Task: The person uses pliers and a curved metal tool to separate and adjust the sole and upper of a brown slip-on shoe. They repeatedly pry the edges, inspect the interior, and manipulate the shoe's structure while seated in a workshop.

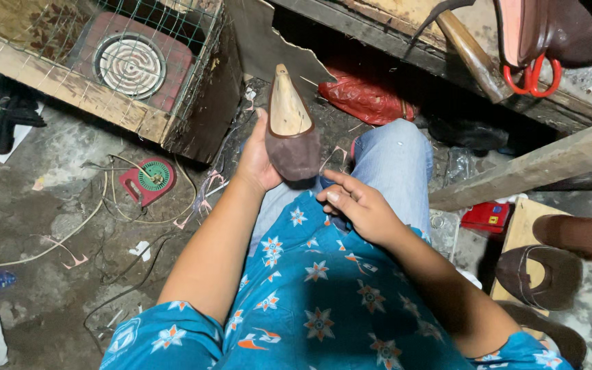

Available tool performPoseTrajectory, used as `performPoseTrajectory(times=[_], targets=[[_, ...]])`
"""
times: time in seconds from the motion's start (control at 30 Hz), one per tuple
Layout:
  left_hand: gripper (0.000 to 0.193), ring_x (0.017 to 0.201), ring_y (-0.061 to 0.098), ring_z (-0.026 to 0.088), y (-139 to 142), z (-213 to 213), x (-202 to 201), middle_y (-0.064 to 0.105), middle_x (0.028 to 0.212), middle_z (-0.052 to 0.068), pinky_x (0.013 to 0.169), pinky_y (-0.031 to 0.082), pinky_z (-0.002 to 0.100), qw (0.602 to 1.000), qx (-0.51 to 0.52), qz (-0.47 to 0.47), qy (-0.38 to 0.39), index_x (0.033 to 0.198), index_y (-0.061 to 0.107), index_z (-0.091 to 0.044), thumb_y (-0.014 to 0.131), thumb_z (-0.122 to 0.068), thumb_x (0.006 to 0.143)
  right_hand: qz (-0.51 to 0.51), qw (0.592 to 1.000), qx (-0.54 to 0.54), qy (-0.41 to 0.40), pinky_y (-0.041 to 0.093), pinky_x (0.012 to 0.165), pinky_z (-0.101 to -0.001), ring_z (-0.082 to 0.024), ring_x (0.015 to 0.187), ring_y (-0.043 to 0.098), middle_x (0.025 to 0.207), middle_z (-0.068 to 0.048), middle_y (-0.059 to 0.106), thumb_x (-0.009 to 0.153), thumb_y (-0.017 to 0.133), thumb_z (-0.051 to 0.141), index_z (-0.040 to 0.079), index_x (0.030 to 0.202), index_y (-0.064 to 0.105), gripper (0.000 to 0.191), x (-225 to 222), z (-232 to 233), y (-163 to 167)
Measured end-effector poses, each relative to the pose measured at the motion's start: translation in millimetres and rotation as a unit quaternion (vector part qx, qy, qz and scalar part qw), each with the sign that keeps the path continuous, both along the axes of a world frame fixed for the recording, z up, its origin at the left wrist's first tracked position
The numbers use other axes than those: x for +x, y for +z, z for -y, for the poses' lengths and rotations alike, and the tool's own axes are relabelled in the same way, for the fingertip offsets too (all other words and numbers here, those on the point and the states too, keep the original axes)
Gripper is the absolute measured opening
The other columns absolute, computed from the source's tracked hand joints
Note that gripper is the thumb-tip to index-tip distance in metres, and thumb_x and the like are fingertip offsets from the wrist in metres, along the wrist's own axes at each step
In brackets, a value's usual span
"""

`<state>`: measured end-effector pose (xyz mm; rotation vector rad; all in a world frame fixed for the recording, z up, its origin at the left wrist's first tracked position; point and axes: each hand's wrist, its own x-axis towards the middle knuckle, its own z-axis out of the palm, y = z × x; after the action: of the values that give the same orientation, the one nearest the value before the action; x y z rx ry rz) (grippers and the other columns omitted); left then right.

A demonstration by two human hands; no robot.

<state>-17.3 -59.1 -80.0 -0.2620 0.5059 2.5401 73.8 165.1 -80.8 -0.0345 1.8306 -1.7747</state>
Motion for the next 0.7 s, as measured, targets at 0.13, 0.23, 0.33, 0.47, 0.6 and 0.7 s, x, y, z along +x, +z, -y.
performPoseTrajectory(times=[0.13, 0.23, 0.33, 0.47, 0.6, 0.7], targets=[[0.072, 0.132, 0.059, 0.030, -3, -6, 3, 0.060, 0.145, 0.014, 0.114, 0.048, 0.048, 0.999, -0.011, -0.034, 0.037, 0.146, 0.052, -0.007, 0.050, -0.061, 0.099, 0.047, 0.995, -0.067, -0.059, 0.056, 0.087, -0.0345, -0.018, 0.107, 0.065, 0.129, -0.010, 0.062, 0.103, 0.050, 0.032, 0.004, 0.156, 0.035, 0.062, -3, 2, 10], [0.063, 0.137, 0.056, 0.030, 2, -16, 11, 0.058, 0.148, 0.015, 0.117, 0.048, 0.048, 0.993, -0.045, -0.080, 0.080, 0.147, 0.050, -0.002, 0.060, -0.047, 0.104, 0.036, 0.986, -0.089, -0.135, 0.058, 0.089, -0.0345, -0.011, 0.122, 0.059, 0.147, 0.000, 0.050, 0.101, 0.050, 0.035, 0.010, 0.157, 0.027, 0.065, -11, -5, 18], [0.058, 0.133, 0.055, 0.029, 16, -25, 20, 0.057, 0.143, 0.011, 0.109, 0.050, 0.050, 0.981, -0.122, -0.118, 0.090, 0.146, 0.044, -0.007, 0.066, -0.033, 0.099, 0.057, 0.973, -0.097, -0.203, 0.061, 0.081, -0.0363, -0.016, 0.112, 0.067, 0.131, -0.005, 0.064, 0.099, 0.052, 0.035, 0.007, 0.151, 0.042, 0.060, -30, -28, 23], [0.058, 0.131, 0.058, 0.029, 42, -34, 18, 0.060, 0.139, 0.009, 0.105, 0.052, 0.053, 0.984, -0.064, -0.143, 0.080, 0.146, 0.042, -0.007, 0.066, -0.026, 0.097, 0.033, 0.980, -0.134, -0.147, 0.052, 0.072, -0.0355, -0.022, 0.097, 0.061, 0.119, -0.010, 0.069, 0.105, 0.062, 0.027, -0.001, 0.150, 0.053, 0.054, -55, -68, 18], [0.058, 0.123, 0.063, 0.028, 58, -45, 6, 0.063, 0.135, 0.013, 0.103, 0.051, 0.046, 0.966, -0.154, -0.191, 0.079, 0.144, 0.049, -0.001, 0.072, -0.020, 0.095, -0.033, 0.989, -0.026, -0.142, 0.049, 0.096, -0.0348, -0.021, 0.112, 0.064, 0.124, -0.010, 0.073, 0.105, 0.058, 0.029, -0.005, 0.141, 0.061, 0.050, -69, -81, 16], [0.059, 0.124, 0.063, 0.022, 63, -62, 7, 0.064, 0.134, 0.011, 0.110, 0.049, 0.039, 0.916, -0.274, -0.271, 0.111, 0.142, 0.052, 0.000, 0.078, -0.014, 0.091, -0.175, 0.966, 0.088, -0.166, 0.044, 0.110, -0.0336, -0.020, 0.124, 0.062, 0.131, -0.011, 0.070, 0.107, 0.050, 0.035, -0.004, 0.142, 0.058, 0.052, -77, -75, 20]])
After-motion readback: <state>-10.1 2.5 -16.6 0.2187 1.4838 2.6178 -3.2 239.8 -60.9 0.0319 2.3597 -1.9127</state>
